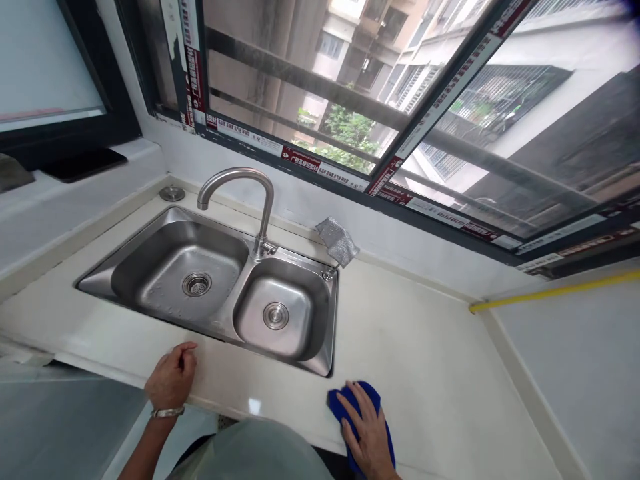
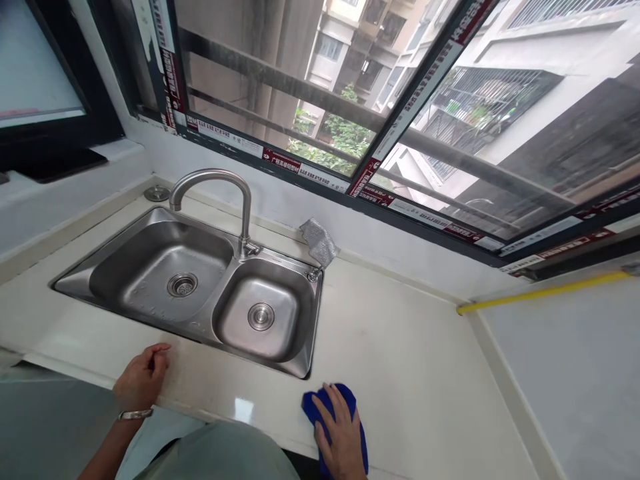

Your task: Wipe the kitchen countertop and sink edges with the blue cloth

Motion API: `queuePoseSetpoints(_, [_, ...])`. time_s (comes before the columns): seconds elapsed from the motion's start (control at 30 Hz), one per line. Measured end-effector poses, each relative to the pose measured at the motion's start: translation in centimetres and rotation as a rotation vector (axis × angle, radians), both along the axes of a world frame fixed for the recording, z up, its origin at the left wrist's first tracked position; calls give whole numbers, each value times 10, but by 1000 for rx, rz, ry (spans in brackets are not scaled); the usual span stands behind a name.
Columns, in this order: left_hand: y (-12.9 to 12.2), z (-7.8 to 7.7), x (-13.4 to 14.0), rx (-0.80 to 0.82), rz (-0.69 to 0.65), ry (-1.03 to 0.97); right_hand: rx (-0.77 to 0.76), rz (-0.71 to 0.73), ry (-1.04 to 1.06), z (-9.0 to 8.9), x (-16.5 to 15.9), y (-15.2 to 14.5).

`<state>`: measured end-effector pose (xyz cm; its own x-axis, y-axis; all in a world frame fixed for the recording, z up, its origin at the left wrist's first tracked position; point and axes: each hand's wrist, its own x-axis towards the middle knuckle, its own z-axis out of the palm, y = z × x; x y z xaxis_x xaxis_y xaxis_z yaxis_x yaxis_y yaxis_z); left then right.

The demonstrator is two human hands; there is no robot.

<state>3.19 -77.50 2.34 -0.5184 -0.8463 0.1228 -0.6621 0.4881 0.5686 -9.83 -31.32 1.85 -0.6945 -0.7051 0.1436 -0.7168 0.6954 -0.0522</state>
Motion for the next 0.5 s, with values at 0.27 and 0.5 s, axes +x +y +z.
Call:
queuePoseSetpoints(0.27, [-1,-2,-2,76,-3,13,33,5,-19,6,-6,8])
queuePoseSetpoints(0.5, [-2,-8,0,40,8,-56,44,-222,35,0,-62,-46])
